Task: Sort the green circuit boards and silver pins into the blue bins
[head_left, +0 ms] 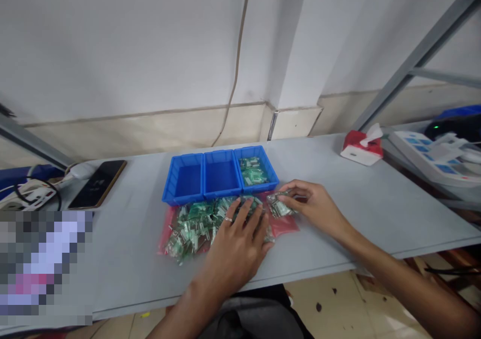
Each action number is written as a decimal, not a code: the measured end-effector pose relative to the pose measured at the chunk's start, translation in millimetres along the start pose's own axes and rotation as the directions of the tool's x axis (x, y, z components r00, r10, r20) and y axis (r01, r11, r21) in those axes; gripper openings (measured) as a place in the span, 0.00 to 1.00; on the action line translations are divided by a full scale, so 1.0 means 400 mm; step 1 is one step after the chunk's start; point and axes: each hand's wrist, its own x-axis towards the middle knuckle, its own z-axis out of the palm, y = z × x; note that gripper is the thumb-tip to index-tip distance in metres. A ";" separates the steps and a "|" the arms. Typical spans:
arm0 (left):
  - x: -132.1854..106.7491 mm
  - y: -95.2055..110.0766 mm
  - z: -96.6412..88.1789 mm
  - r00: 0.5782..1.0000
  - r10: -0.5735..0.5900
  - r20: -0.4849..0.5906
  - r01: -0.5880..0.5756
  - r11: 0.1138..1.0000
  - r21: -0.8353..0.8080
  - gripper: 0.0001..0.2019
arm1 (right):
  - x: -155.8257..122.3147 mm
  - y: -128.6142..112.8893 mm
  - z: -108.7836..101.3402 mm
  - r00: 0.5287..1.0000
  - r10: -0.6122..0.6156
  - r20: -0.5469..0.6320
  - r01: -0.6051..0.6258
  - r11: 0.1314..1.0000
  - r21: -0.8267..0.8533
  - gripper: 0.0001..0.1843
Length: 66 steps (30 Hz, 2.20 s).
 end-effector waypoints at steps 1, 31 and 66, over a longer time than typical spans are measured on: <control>-0.001 0.002 0.005 1.000 -0.014 -0.014 0.014 1.000 0.005 0.23 | 0.001 0.001 -0.002 1.000 0.006 -0.009 -0.006 1.000 0.030 0.17; -0.108 0.016 -0.038 0.919 -0.139 -0.370 0.050 0.970 -0.240 0.17 | 0.294 -0.142 0.027 0.797 -0.259 0.546 0.536 0.721 -0.440 0.14; -0.224 -0.064 -0.090 0.882 -0.248 -0.400 0.140 0.950 -0.280 0.14 | 0.378 -0.159 0.085 0.732 0.052 0.679 0.611 0.390 -0.689 0.42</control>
